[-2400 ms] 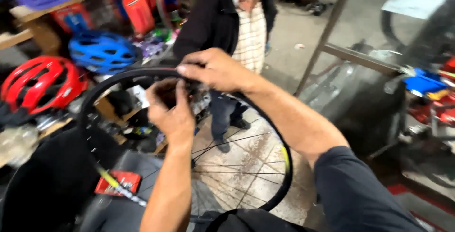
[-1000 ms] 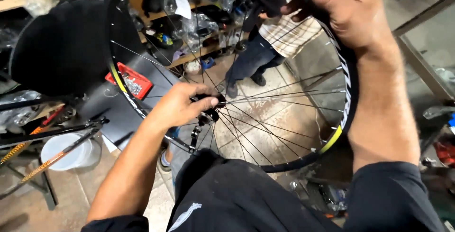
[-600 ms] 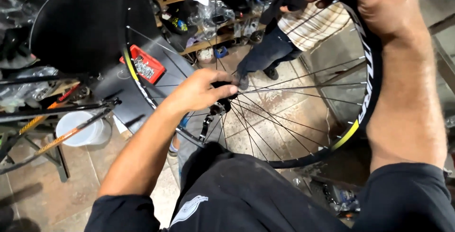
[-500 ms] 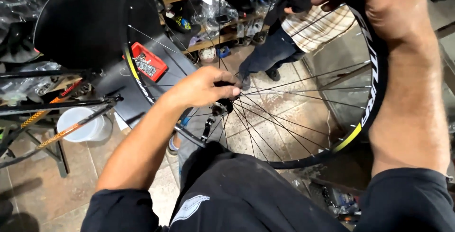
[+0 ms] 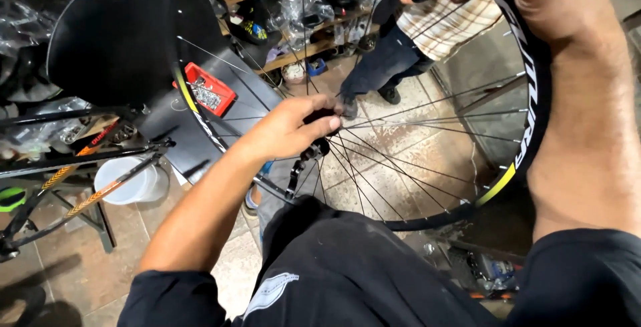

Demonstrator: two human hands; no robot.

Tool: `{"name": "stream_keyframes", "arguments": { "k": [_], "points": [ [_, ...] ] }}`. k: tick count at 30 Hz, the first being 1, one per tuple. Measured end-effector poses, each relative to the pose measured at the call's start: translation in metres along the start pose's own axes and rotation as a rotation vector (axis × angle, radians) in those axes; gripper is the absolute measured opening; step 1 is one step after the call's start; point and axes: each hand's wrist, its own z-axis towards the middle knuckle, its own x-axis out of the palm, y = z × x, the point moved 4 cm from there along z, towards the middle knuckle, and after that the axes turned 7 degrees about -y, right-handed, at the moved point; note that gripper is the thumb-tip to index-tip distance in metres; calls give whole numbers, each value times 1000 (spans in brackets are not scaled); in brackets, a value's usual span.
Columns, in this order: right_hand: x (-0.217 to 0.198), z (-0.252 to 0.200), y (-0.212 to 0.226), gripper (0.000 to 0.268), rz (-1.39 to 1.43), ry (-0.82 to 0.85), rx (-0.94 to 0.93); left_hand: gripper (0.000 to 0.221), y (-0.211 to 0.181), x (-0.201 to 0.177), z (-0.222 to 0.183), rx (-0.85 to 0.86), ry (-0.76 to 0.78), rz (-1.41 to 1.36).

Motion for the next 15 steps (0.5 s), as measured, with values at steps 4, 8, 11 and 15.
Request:
{"name": "stream_keyframes", "arguments": {
  "k": [4,8,11,15],
  "points": [
    [4,2,9,15,-23,29,-7,46,10,-2,1,3,123,-222],
    [5,1,7,18,86,-116,202,27,19,2,-1,57,-92,-198],
    [0,8,0,16,87,-35,89,24,23,3,-4,76,-273,-158],
    [8,5,27,16,58,14,-37,22,37,5,-6,70,-547,-373]
  ]
}}
